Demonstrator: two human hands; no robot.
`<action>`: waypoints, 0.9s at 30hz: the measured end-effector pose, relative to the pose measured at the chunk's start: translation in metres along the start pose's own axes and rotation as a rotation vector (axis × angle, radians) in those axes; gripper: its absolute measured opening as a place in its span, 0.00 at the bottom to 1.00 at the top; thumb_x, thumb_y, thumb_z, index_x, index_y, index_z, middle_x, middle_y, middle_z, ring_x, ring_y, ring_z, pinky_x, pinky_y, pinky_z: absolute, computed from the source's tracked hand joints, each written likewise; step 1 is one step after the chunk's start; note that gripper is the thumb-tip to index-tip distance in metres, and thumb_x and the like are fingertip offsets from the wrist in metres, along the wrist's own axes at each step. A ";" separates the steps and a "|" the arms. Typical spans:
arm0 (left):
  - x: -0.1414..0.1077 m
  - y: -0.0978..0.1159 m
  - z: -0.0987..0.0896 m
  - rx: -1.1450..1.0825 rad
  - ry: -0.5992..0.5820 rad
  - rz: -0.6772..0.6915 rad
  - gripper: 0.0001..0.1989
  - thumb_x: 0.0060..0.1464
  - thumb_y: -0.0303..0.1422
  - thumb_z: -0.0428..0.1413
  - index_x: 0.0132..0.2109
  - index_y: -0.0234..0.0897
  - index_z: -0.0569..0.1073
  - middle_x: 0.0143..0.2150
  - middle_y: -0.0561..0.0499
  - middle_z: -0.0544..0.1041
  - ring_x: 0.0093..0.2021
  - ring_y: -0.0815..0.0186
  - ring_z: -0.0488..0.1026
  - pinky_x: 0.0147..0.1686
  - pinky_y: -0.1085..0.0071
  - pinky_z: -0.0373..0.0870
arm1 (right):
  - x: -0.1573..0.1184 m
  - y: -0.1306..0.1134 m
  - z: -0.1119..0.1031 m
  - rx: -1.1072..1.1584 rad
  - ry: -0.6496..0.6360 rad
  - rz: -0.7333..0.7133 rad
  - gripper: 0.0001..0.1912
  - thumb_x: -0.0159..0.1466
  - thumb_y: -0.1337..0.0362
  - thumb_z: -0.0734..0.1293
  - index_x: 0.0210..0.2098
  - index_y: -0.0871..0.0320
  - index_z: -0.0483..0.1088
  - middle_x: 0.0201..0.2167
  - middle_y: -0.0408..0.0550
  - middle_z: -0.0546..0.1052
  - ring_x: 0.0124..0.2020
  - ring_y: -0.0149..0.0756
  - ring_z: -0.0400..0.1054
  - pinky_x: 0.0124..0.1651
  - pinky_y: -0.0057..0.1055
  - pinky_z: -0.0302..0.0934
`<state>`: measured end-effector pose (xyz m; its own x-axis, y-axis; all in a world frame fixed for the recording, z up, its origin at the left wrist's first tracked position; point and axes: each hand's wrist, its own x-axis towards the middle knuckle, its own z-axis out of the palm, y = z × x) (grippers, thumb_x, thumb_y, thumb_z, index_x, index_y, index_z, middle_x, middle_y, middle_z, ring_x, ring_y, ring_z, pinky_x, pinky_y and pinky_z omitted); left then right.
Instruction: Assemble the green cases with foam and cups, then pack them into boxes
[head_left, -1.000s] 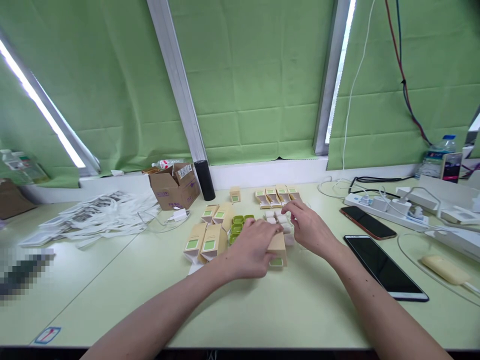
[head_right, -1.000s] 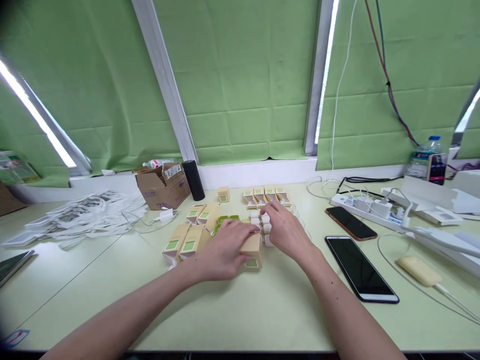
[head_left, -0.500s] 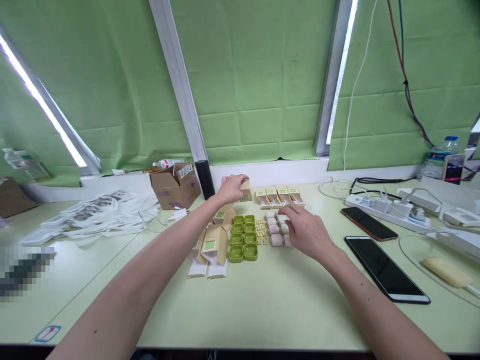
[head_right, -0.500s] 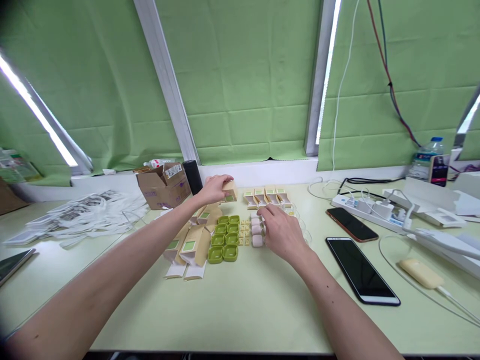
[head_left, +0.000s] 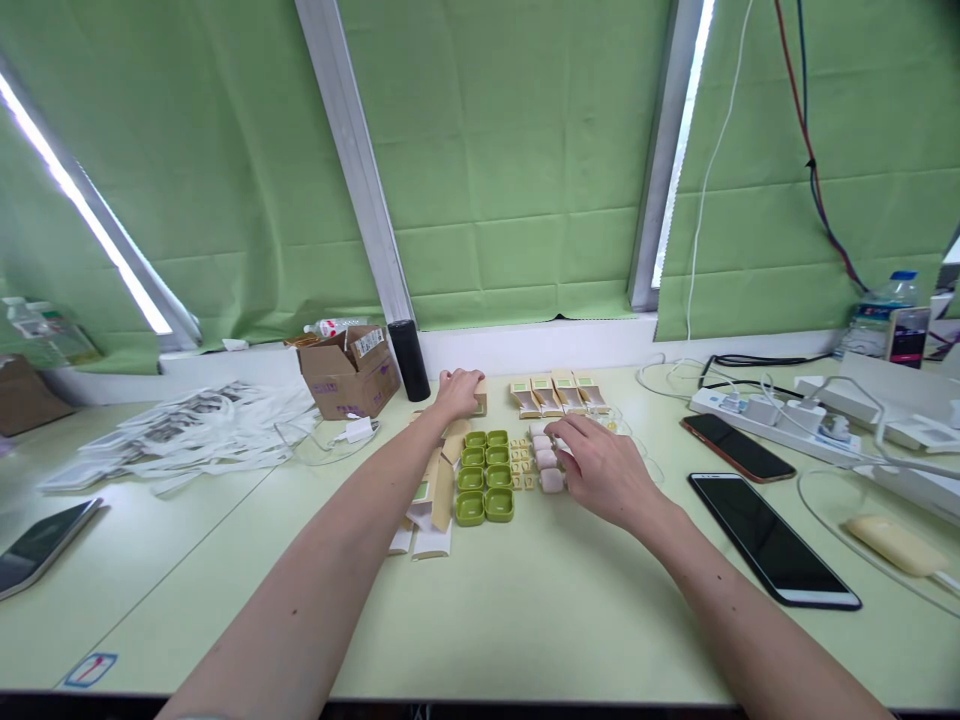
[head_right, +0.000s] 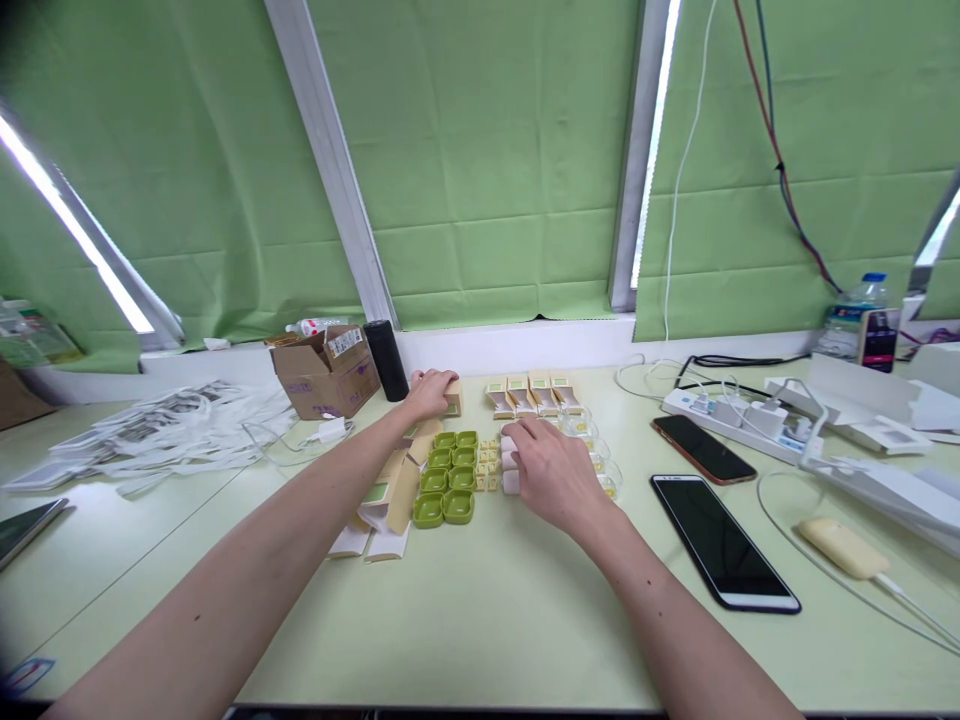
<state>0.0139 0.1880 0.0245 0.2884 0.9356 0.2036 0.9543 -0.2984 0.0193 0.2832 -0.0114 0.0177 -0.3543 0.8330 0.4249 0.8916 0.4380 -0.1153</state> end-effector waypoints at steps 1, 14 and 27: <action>-0.001 -0.001 0.003 0.002 -0.002 -0.004 0.32 0.50 0.25 0.60 0.63 0.40 0.72 0.60 0.40 0.79 0.66 0.46 0.66 0.64 0.51 0.55 | 0.000 -0.001 0.000 0.002 -0.001 -0.004 0.17 0.72 0.71 0.62 0.57 0.52 0.71 0.58 0.53 0.78 0.51 0.44 0.75 0.32 0.32 0.57; -0.012 -0.013 0.013 0.029 0.030 -0.043 0.29 0.51 0.27 0.59 0.61 0.43 0.73 0.65 0.40 0.74 0.67 0.43 0.57 0.61 0.48 0.57 | -0.001 -0.004 -0.001 0.023 -0.026 -0.025 0.16 0.73 0.69 0.62 0.58 0.53 0.71 0.58 0.54 0.79 0.54 0.45 0.75 0.34 0.33 0.61; -0.023 -0.012 0.006 0.120 0.096 -0.072 0.12 0.64 0.35 0.55 0.48 0.44 0.83 0.55 0.39 0.80 0.63 0.45 0.63 0.62 0.49 0.55 | -0.001 -0.007 0.000 0.022 -0.049 -0.028 0.17 0.73 0.69 0.63 0.59 0.52 0.70 0.58 0.54 0.79 0.56 0.46 0.74 0.35 0.32 0.61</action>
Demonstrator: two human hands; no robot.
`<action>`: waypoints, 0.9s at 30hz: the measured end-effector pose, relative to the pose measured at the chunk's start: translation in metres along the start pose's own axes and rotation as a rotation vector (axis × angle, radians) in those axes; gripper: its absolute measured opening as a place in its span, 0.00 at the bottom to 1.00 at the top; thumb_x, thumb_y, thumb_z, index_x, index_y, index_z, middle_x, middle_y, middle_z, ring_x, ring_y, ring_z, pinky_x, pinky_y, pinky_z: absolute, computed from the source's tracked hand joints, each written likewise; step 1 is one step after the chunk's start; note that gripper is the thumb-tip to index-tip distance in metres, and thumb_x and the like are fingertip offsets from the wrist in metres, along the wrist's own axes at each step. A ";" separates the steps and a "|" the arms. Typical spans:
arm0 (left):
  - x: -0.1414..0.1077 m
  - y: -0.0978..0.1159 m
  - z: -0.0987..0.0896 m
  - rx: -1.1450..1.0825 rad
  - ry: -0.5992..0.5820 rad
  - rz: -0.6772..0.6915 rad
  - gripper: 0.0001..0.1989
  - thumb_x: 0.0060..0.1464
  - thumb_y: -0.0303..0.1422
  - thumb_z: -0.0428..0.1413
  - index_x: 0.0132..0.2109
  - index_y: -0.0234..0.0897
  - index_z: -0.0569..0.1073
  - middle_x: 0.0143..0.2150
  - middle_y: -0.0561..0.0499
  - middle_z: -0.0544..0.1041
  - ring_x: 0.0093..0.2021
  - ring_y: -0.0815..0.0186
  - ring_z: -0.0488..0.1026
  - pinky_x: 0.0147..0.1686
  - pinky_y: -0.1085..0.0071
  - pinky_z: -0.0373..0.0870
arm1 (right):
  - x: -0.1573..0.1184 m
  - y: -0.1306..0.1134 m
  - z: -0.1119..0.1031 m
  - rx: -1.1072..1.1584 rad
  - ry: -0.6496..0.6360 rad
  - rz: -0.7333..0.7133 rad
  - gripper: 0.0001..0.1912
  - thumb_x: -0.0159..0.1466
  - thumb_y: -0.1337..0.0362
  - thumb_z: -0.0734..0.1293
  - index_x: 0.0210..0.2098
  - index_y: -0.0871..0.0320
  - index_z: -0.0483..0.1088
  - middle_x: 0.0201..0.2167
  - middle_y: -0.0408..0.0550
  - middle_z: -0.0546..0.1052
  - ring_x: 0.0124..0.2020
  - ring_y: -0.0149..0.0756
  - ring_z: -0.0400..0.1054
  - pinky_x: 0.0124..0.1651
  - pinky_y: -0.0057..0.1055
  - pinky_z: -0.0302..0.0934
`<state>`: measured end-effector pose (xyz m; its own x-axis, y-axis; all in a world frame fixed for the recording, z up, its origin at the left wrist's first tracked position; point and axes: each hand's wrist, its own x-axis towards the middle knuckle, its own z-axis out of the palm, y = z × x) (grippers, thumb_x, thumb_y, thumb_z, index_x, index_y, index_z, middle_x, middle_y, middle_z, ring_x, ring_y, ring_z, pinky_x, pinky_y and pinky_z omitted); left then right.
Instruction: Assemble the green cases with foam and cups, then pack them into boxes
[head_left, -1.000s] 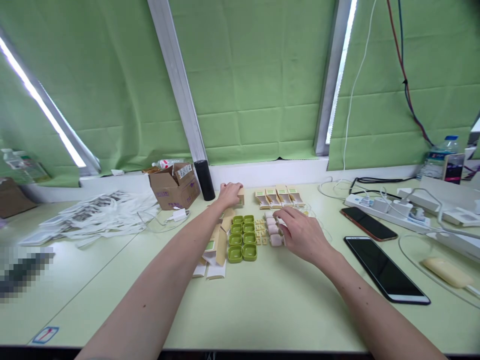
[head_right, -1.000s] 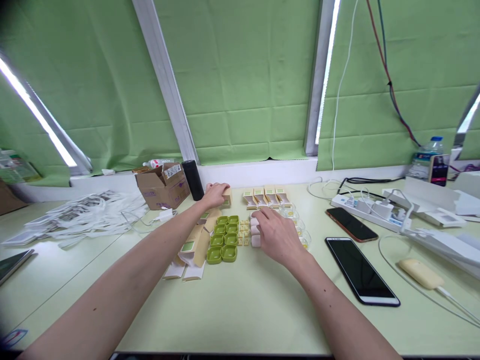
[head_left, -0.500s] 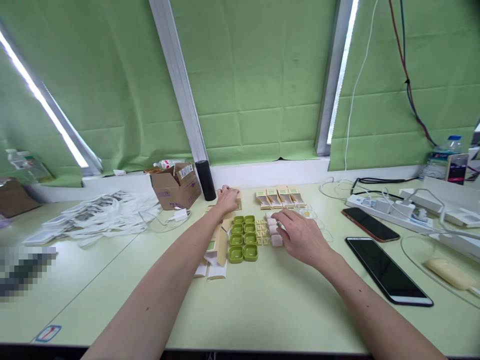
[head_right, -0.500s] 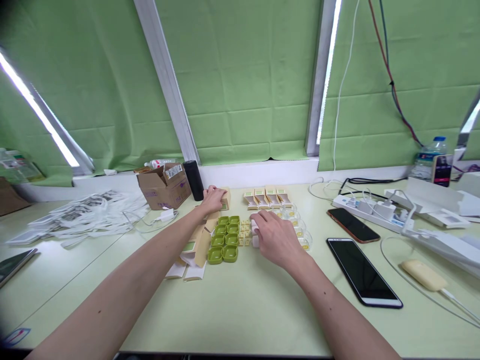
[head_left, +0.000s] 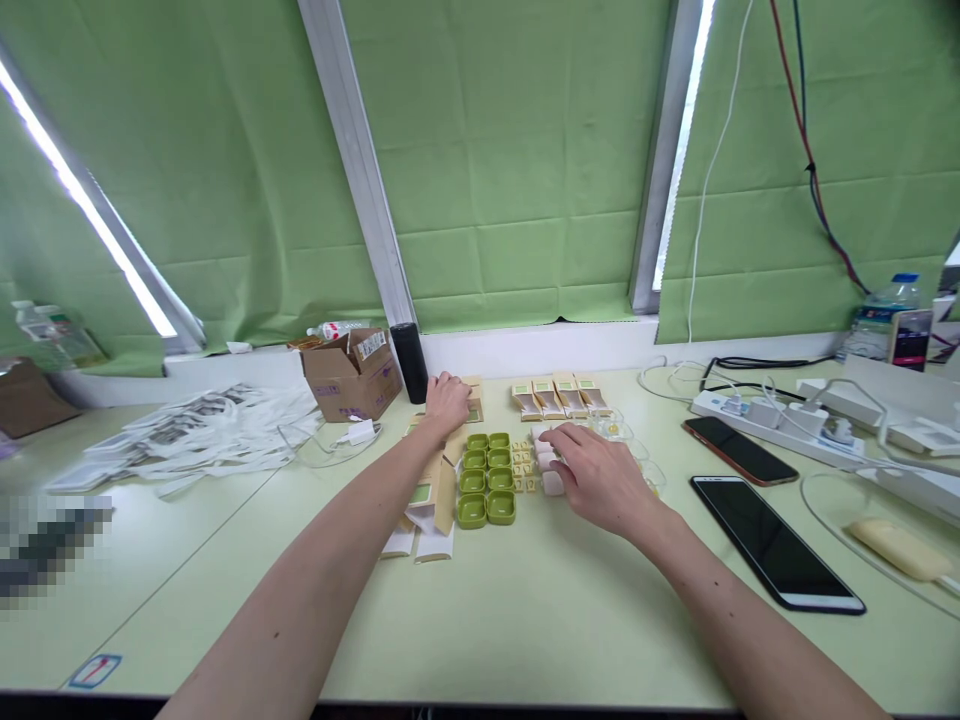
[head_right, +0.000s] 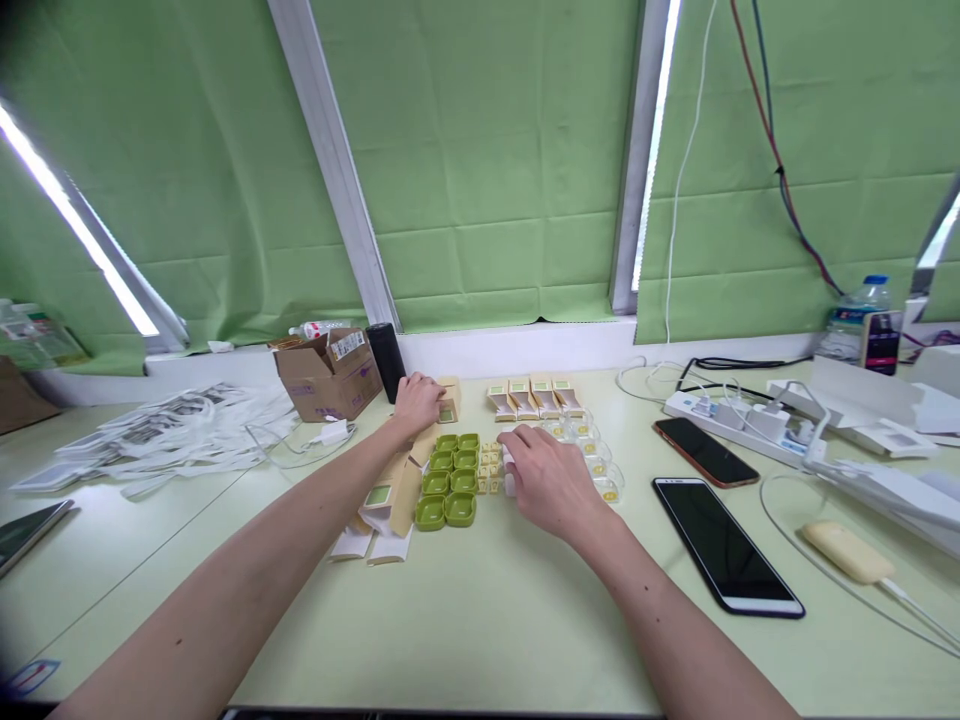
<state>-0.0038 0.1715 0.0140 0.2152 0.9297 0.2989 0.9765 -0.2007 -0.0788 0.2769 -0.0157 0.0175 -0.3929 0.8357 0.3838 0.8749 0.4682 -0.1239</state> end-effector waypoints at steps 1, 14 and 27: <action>0.000 0.000 0.000 0.003 0.003 -0.001 0.12 0.64 0.35 0.55 0.48 0.44 0.84 0.55 0.38 0.80 0.63 0.45 0.63 0.62 0.49 0.55 | 0.000 0.000 0.000 -0.002 -0.002 0.000 0.17 0.73 0.69 0.63 0.59 0.52 0.70 0.58 0.54 0.79 0.55 0.46 0.74 0.35 0.32 0.61; 0.006 0.001 0.002 0.031 0.004 -0.027 0.13 0.63 0.36 0.54 0.45 0.42 0.84 0.53 0.37 0.81 0.60 0.45 0.65 0.60 0.49 0.57 | 0.000 -0.002 -0.001 -0.015 -0.013 -0.008 0.17 0.72 0.70 0.62 0.58 0.52 0.71 0.57 0.54 0.79 0.55 0.45 0.74 0.33 0.30 0.60; -0.015 0.016 -0.024 -0.150 0.116 -0.012 0.17 0.64 0.31 0.56 0.56 0.42 0.82 0.57 0.41 0.82 0.62 0.45 0.66 0.58 0.50 0.59 | 0.001 -0.002 0.002 -0.029 -0.025 -0.029 0.11 0.73 0.71 0.62 0.48 0.54 0.75 0.46 0.52 0.83 0.49 0.45 0.76 0.34 0.32 0.56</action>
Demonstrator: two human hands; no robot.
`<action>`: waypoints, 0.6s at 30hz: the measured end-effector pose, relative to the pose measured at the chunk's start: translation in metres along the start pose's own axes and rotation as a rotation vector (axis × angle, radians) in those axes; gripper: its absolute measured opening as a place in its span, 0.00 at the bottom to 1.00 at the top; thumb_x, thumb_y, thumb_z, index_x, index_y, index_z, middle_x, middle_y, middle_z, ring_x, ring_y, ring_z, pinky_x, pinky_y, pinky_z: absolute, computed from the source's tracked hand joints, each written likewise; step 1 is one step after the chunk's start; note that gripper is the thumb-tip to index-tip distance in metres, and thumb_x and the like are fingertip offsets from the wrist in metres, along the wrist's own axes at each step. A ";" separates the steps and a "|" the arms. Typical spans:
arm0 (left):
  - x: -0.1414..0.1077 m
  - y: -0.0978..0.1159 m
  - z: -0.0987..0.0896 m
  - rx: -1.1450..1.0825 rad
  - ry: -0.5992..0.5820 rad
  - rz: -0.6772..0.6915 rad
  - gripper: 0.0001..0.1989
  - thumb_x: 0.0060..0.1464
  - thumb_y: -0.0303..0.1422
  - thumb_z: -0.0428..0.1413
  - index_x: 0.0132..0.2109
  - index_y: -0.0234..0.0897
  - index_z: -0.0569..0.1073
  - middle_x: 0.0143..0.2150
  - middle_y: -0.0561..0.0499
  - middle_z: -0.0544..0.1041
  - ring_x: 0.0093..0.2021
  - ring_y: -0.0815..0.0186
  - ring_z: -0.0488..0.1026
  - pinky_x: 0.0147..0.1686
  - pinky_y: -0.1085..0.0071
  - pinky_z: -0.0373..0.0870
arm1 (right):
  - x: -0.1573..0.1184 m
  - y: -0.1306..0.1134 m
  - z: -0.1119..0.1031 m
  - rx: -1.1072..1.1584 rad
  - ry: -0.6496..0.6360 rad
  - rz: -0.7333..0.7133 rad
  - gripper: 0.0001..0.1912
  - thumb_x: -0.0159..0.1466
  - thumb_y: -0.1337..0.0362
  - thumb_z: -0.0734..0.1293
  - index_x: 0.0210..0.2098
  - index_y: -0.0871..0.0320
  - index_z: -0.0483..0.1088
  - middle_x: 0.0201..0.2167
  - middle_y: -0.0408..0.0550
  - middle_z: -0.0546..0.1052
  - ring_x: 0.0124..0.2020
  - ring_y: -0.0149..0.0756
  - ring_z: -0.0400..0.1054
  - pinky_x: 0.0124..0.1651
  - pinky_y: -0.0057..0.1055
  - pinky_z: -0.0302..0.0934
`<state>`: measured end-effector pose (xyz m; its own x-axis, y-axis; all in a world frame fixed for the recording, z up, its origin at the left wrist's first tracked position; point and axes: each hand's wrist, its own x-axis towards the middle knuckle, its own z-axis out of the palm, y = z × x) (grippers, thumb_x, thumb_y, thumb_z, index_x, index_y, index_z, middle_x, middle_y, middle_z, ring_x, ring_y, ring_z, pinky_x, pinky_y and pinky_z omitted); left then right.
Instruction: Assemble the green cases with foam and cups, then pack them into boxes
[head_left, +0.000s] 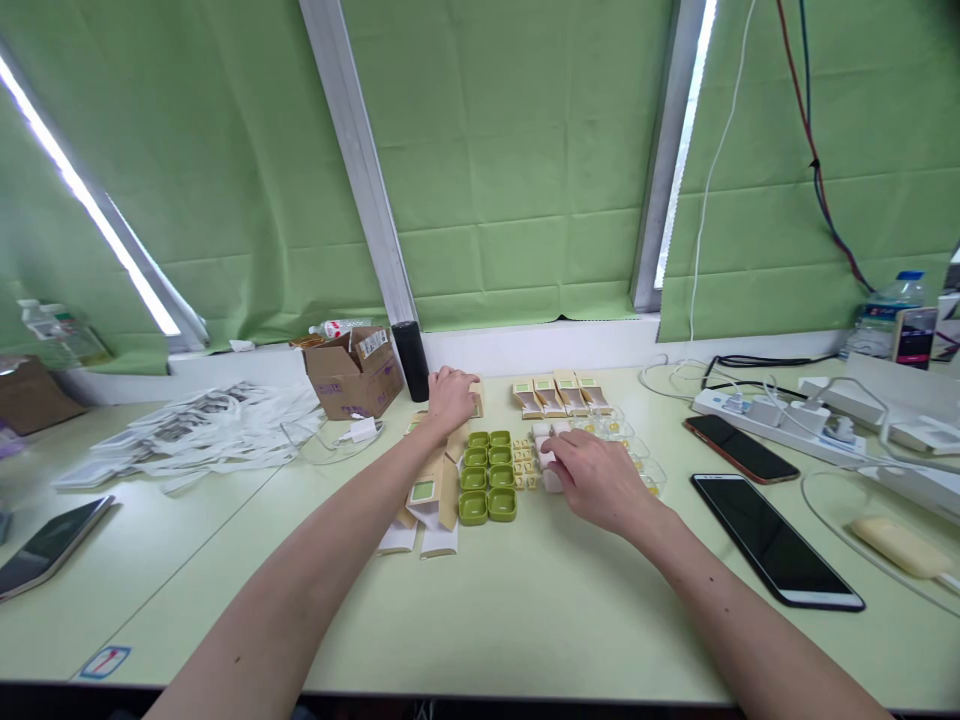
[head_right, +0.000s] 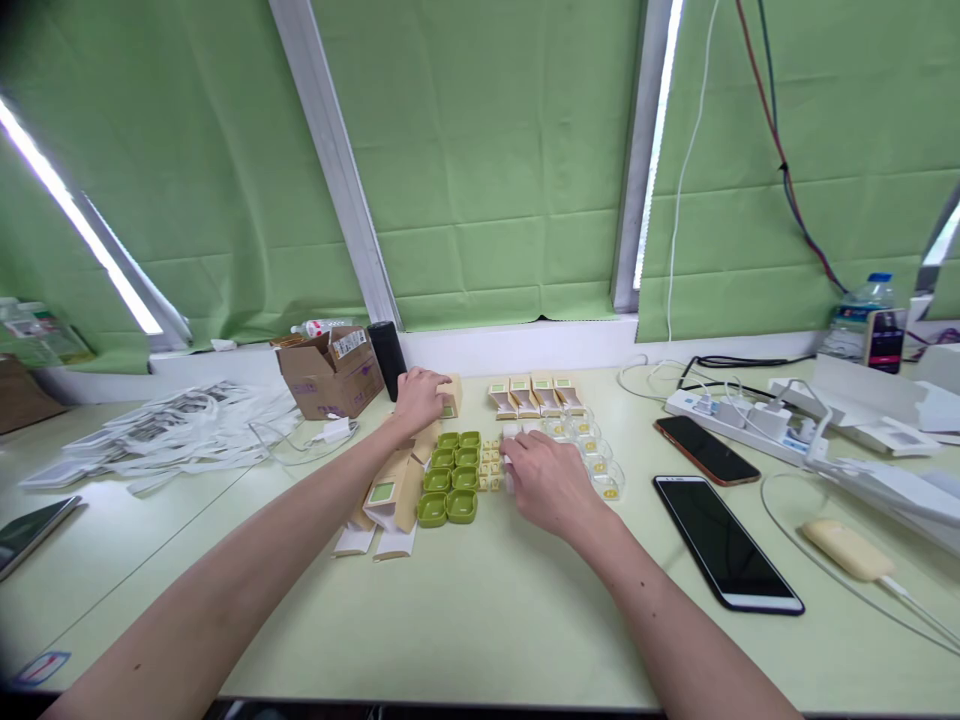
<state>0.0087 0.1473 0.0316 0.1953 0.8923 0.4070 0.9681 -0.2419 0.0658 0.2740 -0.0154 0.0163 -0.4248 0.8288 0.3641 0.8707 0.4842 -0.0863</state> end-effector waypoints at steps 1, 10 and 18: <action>-0.005 0.005 -0.005 -0.025 0.015 0.014 0.16 0.64 0.31 0.56 0.56 0.42 0.82 0.57 0.42 0.82 0.62 0.45 0.66 0.58 0.49 0.59 | 0.000 -0.001 0.001 -0.003 -0.010 0.000 0.11 0.72 0.71 0.62 0.46 0.54 0.75 0.44 0.52 0.83 0.47 0.45 0.76 0.34 0.32 0.54; -0.099 0.046 -0.044 -0.334 0.293 0.229 0.10 0.65 0.26 0.57 0.49 0.41 0.81 0.46 0.49 0.86 0.52 0.53 0.74 0.56 0.51 0.64 | -0.002 -0.014 0.019 0.008 -0.132 -0.105 0.06 0.72 0.69 0.65 0.40 0.55 0.74 0.36 0.49 0.83 0.36 0.39 0.76 0.31 0.33 0.44; -0.142 0.043 -0.032 -0.433 0.490 0.318 0.10 0.65 0.23 0.56 0.46 0.38 0.80 0.37 0.48 0.84 0.44 0.56 0.74 0.47 0.55 0.68 | -0.005 -0.037 0.049 0.050 -0.154 -0.268 0.04 0.72 0.68 0.65 0.43 0.55 0.73 0.34 0.47 0.84 0.29 0.35 0.72 0.31 0.35 0.39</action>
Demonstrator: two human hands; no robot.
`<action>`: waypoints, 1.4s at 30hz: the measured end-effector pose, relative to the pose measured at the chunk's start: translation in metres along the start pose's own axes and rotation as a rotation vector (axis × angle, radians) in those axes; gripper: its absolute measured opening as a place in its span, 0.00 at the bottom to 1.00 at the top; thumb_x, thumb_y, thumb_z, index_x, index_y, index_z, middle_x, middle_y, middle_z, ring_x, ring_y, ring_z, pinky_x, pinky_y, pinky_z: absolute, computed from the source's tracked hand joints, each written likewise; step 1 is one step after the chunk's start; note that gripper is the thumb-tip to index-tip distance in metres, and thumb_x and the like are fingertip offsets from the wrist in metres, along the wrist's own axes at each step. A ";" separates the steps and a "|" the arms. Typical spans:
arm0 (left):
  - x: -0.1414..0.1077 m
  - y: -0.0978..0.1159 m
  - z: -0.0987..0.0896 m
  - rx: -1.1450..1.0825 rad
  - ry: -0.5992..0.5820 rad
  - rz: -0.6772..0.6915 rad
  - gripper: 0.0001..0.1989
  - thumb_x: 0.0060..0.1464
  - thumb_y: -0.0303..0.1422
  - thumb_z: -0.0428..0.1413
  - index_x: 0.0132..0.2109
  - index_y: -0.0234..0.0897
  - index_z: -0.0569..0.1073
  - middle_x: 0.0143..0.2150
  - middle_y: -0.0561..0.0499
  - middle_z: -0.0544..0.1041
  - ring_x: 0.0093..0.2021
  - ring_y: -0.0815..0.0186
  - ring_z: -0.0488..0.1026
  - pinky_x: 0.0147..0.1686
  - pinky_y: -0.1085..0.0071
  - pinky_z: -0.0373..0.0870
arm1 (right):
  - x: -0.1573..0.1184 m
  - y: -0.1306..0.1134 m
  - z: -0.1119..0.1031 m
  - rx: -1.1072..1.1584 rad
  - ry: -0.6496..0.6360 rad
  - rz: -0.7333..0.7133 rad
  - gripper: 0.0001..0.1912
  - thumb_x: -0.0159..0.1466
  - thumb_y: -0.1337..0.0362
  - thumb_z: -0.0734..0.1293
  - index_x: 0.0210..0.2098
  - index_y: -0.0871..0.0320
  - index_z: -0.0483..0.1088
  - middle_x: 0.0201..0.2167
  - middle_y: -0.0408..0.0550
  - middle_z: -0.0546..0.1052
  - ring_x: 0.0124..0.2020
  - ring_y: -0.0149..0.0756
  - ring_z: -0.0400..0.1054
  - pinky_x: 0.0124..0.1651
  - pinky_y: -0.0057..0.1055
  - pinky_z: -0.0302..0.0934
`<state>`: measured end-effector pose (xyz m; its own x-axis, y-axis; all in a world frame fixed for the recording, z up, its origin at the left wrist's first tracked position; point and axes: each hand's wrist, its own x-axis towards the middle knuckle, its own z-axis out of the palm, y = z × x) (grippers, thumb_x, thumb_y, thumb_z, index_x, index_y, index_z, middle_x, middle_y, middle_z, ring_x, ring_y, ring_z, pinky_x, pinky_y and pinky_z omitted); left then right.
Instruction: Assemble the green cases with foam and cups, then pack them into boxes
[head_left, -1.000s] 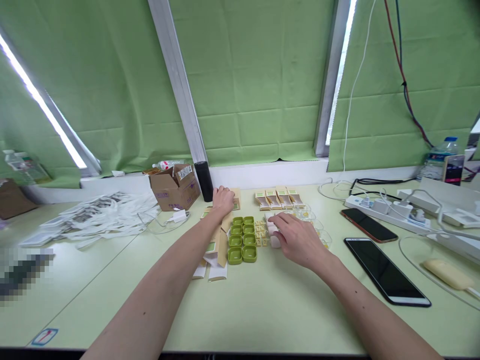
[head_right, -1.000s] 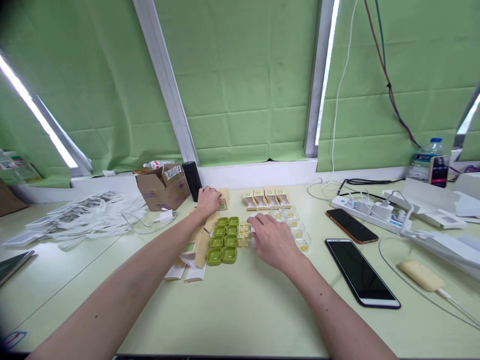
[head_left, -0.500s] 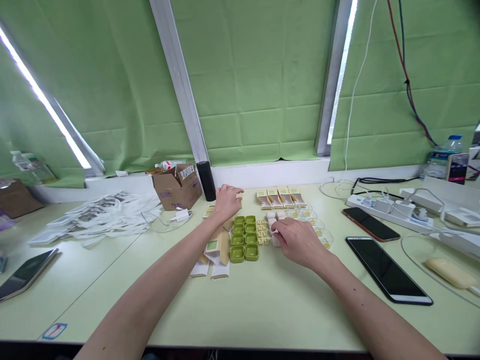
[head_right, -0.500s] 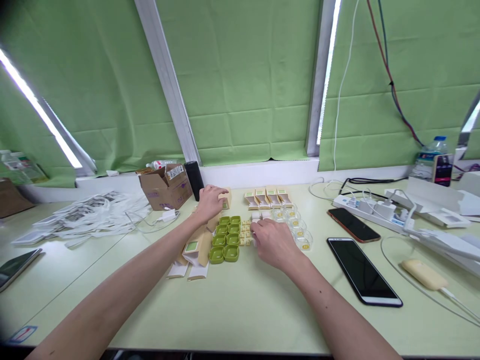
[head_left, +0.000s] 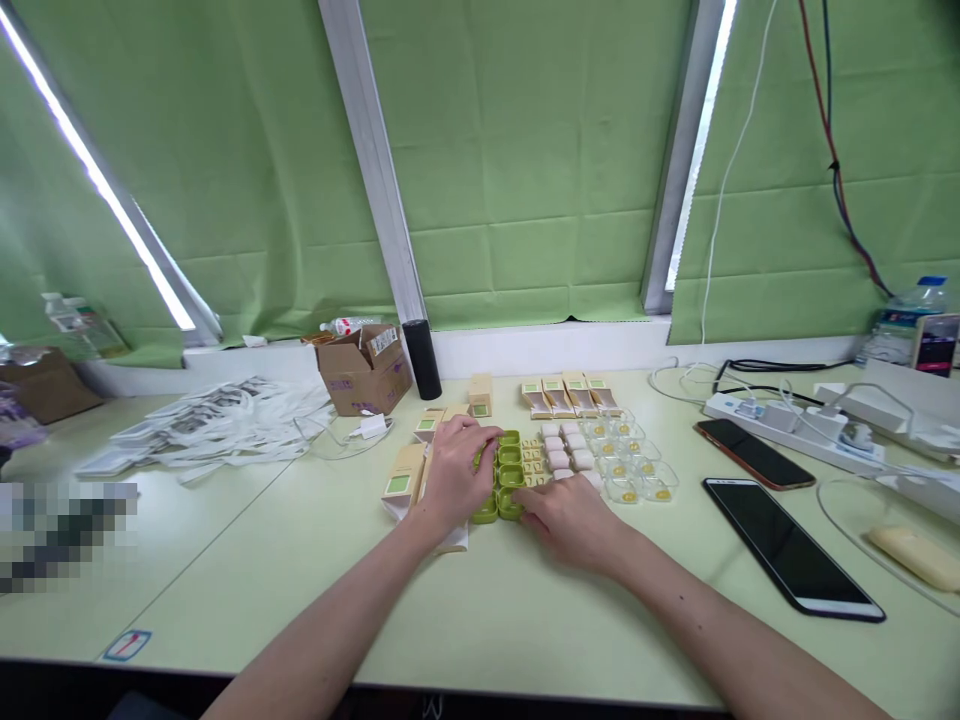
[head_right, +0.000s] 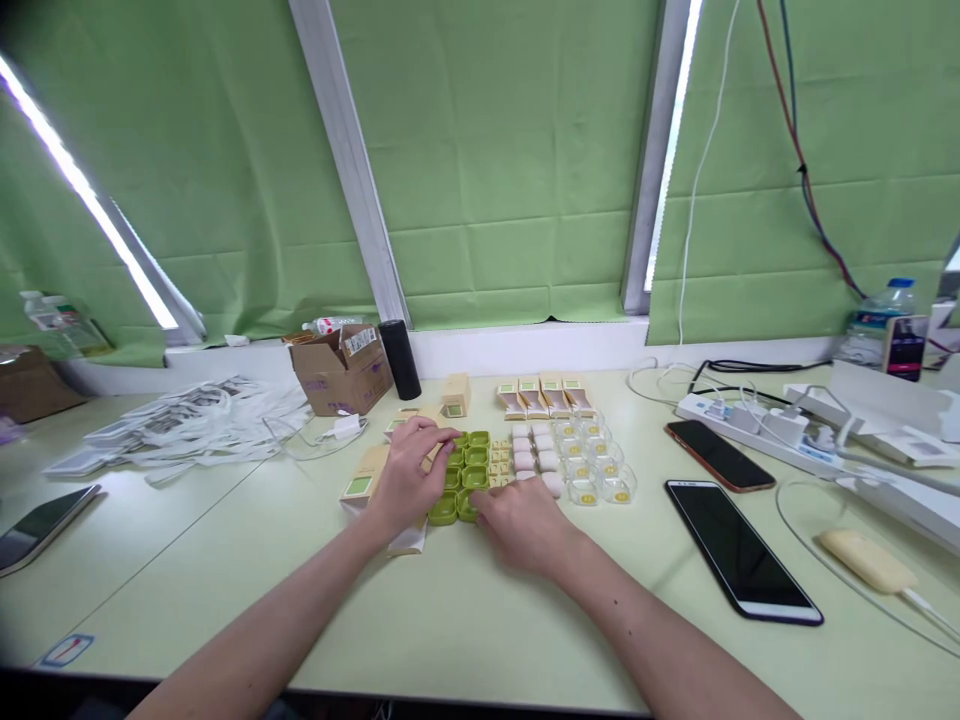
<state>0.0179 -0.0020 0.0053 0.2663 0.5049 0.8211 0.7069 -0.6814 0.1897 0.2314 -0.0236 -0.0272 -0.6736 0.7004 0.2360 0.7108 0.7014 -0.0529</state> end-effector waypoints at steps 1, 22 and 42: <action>-0.004 -0.002 0.001 -0.013 0.014 0.008 0.10 0.65 0.22 0.56 0.47 0.38 0.80 0.37 0.48 0.83 0.44 0.56 0.74 0.46 0.56 0.68 | 0.001 -0.001 0.004 -0.004 0.008 -0.003 0.04 0.72 0.68 0.65 0.41 0.56 0.73 0.34 0.47 0.84 0.29 0.34 0.71 0.31 0.35 0.38; -0.020 0.006 -0.001 -0.172 0.024 0.282 0.26 0.57 0.20 0.56 0.62 0.38 0.72 0.58 0.38 0.80 0.60 0.48 0.74 0.58 0.42 0.73 | -0.005 0.028 -0.010 0.044 0.726 -0.244 0.13 0.68 0.78 0.60 0.42 0.57 0.71 0.30 0.43 0.77 0.25 0.30 0.65 0.29 0.31 0.47; -0.026 0.020 0.019 -0.686 0.026 -0.489 0.24 0.61 0.53 0.65 0.49 0.37 0.81 0.44 0.43 0.83 0.45 0.58 0.81 0.45 0.64 0.80 | -0.007 0.022 -0.001 0.228 0.722 -0.108 0.20 0.75 0.68 0.61 0.64 0.52 0.65 0.52 0.60 0.76 0.46 0.45 0.76 0.37 0.37 0.71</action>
<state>0.0374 -0.0188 -0.0225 0.0121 0.8201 0.5721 0.1817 -0.5644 0.8053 0.2520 -0.0134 -0.0286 -0.3814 0.4210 0.8230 0.5366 0.8258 -0.1738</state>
